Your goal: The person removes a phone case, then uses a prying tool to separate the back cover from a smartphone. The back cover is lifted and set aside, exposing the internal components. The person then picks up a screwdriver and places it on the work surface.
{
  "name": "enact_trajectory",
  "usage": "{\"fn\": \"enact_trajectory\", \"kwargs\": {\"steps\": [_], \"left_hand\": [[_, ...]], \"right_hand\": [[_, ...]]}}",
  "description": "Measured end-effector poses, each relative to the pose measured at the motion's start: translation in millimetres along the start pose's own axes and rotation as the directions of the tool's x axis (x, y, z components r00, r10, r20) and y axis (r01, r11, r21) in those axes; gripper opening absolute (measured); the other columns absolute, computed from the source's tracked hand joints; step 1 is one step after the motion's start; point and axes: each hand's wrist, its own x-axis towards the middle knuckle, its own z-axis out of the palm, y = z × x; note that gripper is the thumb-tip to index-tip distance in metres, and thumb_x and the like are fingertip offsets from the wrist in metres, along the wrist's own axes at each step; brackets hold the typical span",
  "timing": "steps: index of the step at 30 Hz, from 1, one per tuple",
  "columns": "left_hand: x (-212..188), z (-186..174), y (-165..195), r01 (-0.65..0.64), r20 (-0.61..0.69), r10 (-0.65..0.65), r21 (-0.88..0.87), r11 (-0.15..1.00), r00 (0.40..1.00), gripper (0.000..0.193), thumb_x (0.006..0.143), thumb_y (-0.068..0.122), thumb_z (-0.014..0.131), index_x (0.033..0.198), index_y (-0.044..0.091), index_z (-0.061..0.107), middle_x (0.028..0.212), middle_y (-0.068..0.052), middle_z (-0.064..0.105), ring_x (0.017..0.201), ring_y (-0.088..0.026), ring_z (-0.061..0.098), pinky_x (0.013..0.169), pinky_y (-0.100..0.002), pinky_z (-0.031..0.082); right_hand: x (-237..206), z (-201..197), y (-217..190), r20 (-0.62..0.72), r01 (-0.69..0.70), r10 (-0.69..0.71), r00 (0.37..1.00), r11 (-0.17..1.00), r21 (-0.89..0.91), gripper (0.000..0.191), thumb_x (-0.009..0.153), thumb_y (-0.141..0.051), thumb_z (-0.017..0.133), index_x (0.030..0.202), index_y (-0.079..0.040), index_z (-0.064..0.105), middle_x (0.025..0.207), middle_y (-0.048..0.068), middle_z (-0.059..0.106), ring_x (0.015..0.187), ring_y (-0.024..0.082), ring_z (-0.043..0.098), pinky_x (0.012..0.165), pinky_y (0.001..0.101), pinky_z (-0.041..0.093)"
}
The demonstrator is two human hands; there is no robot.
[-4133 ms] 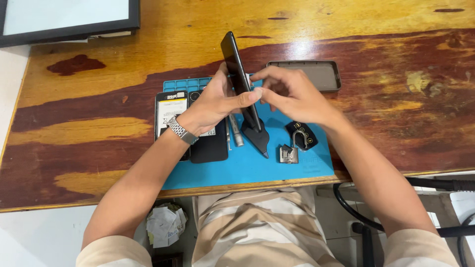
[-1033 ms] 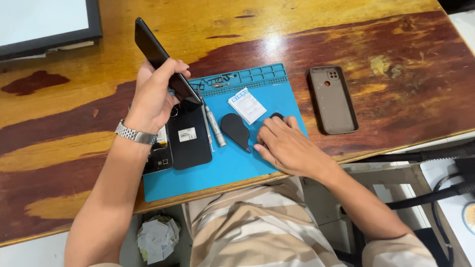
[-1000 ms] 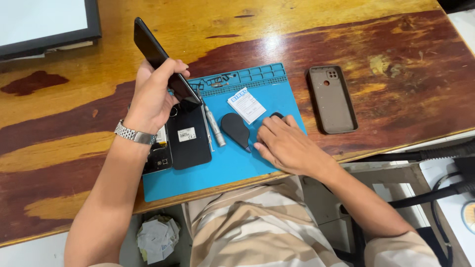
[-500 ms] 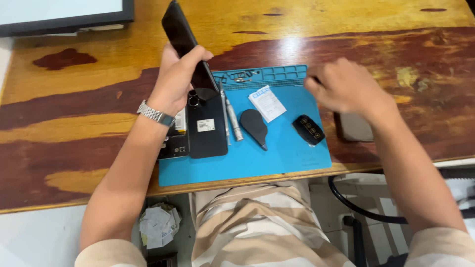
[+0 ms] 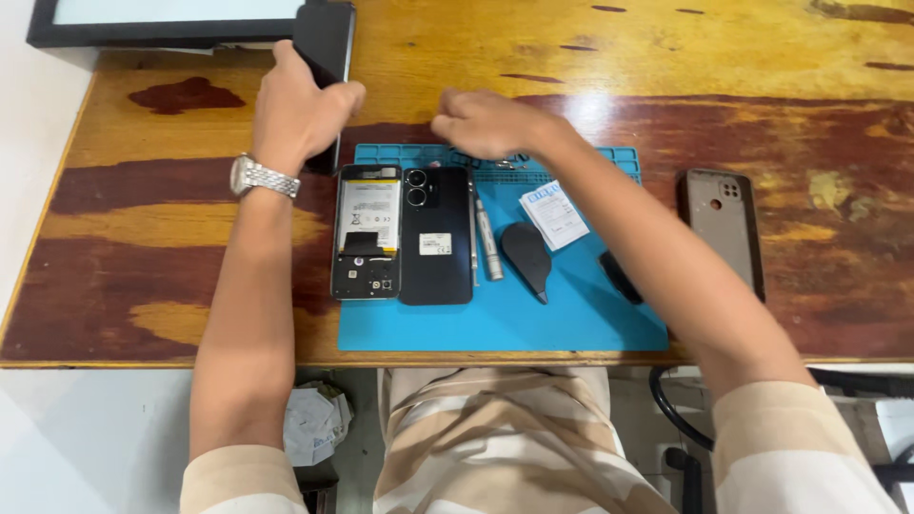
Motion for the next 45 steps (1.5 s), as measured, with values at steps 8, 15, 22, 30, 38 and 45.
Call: {"fn": "enact_trajectory", "kwargs": {"steps": [8,15,22,30,38,45], "left_hand": [[-5.7,5.5,7.2,-0.154,0.072,0.147,0.115,0.981,0.987,0.082,0.071,0.036,0.083,0.134,-0.007,0.052,0.121,-0.024,0.057,0.107,-0.041,0.063,0.085,-0.050,0.054],[-14.1,9.2,18.6,-0.265,0.012,0.267,0.149,0.952,0.964,0.082,0.067,0.032,0.085,0.134,-0.004,0.055,0.118,-0.021,0.058,0.101,-0.043,0.065,0.080,-0.052,0.055],[-12.3,14.6,13.0,-0.276,0.041,0.273,0.169,0.946,0.961,0.080,0.067,0.032,0.085,0.132,-0.005,0.055,0.116,-0.021,0.059,0.099,-0.042,0.066,0.078,-0.051,0.055],[-12.7,19.4,12.6,-0.254,0.137,0.235,0.145,0.956,0.962,0.081,0.067,0.037,0.088,0.127,-0.004,0.052,0.117,-0.024,0.064,0.104,-0.044,0.065,0.083,-0.052,0.054],[-12.8,27.0,15.0,-0.215,0.324,0.137,0.222,0.951,0.936,0.079,0.070,0.040,0.084,0.127,-0.006,0.053,0.108,-0.027,0.069,0.099,-0.043,0.068,0.082,-0.050,0.055],[-11.7,25.2,19.1,-0.139,0.358,0.045,0.241,0.961,0.933,0.084,0.072,0.041,0.081,0.134,-0.005,0.051,0.106,-0.027,0.070,0.096,-0.042,0.070,0.082,-0.049,0.056]], "right_hand": [[33.2,6.9,-17.8,0.129,0.069,-0.117,0.985,0.943,0.326,0.031,0.095,-0.015,0.066,0.123,-0.004,0.070,0.103,0.009,0.078,0.097,0.024,0.074,0.084,0.0361,0.057],[50.5,29.2,-21.8,-0.077,0.349,-0.359,0.930,0.800,0.488,0.052,0.081,0.000,0.072,0.130,-0.001,0.055,0.128,0.016,0.065,0.122,0.030,0.061,0.101,0.0386,0.052],[45.5,41.7,-25.0,-0.191,0.346,-0.313,0.930,0.922,0.176,0.043,0.082,0.000,0.070,0.124,-0.005,0.063,0.128,0.020,0.067,0.126,0.040,0.060,0.104,0.0443,0.050],[20.7,15.4,-11.9,-0.088,0.300,-0.297,0.951,0.954,0.026,0.047,0.089,-0.015,0.071,0.134,-0.003,0.062,0.133,0.022,0.062,0.126,0.038,0.057,0.105,0.0461,0.045],[-71.1,-37.5,30.6,0.274,-0.230,0.315,0.909,0.925,-0.302,0.054,0.075,-0.039,0.086,0.118,-0.008,0.070,0.104,0.011,0.074,0.101,0.029,0.070,0.086,0.0419,0.056],[-93.3,-24.3,39.5,0.317,-0.249,0.343,0.884,0.921,-0.301,0.047,0.072,-0.031,0.088,0.112,-0.009,0.076,0.100,0.011,0.077,0.098,0.028,0.073,0.082,0.0419,0.057]]}}
